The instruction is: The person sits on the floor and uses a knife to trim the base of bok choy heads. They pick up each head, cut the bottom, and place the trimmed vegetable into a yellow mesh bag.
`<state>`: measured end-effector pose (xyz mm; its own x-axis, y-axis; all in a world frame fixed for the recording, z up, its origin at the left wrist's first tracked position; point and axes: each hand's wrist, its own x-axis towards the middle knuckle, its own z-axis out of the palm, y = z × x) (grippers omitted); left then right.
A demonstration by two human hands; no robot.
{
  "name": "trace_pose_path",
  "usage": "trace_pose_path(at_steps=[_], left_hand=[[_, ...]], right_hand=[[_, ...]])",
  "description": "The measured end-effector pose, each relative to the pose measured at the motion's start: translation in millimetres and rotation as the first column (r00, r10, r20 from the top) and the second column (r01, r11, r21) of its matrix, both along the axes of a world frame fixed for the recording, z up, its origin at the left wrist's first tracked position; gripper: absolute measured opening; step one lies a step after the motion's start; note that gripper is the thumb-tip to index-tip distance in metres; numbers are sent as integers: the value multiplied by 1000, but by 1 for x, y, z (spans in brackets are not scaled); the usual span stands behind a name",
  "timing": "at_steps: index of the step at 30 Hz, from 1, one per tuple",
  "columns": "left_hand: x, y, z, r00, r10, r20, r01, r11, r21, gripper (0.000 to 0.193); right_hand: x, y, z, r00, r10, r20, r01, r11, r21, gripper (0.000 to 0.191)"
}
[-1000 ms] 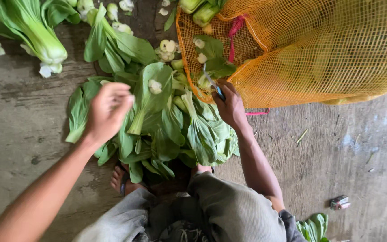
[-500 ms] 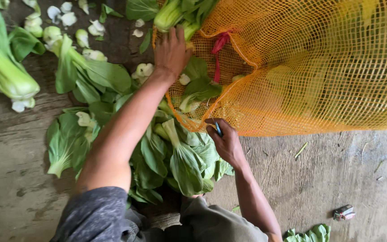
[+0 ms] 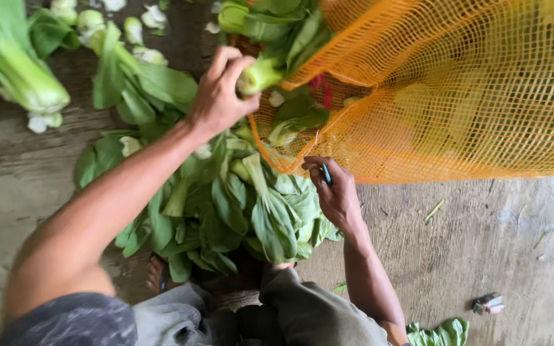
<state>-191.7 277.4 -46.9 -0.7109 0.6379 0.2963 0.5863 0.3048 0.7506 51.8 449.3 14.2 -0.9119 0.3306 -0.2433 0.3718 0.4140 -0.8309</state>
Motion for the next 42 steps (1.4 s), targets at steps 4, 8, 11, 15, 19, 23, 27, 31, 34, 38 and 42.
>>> trace_pose_path(at_steps=[4,8,11,15,19,23,27,31,34,38,42], left_hand=[[40,-89,64,997,35,-70,-22,984,180,65],[85,-156,101,971,78,226,-183,849,496,77],[111,-185,101,903,0,429,-305,703,642,76],[130,-212,82,682,-220,697,-370,718,589,82],[142,-228,66,547,-321,773,-324,770,549,86],[153,-231,69,592,-270,760,-219,853,473,75],[158,-227,83,711,-262,653,-93,884,457,78],[160,-219,90,719,-244,650,-17,929,368,75],[161,-213,88,773,-163,613,-41,951,305,67],[166,-207,79,801,-98,591,-68,965,252,65],[172,-202,73,891,-40,451,-69,973,222,67]], right_hand=[[-4,-39,22,989,121,-86,-122,992,-12,22],[-10,-82,53,914,303,-270,-322,946,-31,25],[-16,-115,75,884,438,-163,-444,896,-7,28],[-24,-150,97,786,570,-241,-571,818,71,40],[-26,-174,100,866,494,-73,-487,868,101,50],[-17,-180,95,915,403,-26,-401,914,68,52],[-9,-172,91,841,525,-135,-487,841,235,42],[-10,-163,95,783,604,-150,-510,761,402,39],[-13,-161,101,767,624,-149,-513,736,442,40],[-16,-160,105,753,640,-154,-522,723,452,39],[-18,-155,104,736,660,-147,-528,697,486,40]])
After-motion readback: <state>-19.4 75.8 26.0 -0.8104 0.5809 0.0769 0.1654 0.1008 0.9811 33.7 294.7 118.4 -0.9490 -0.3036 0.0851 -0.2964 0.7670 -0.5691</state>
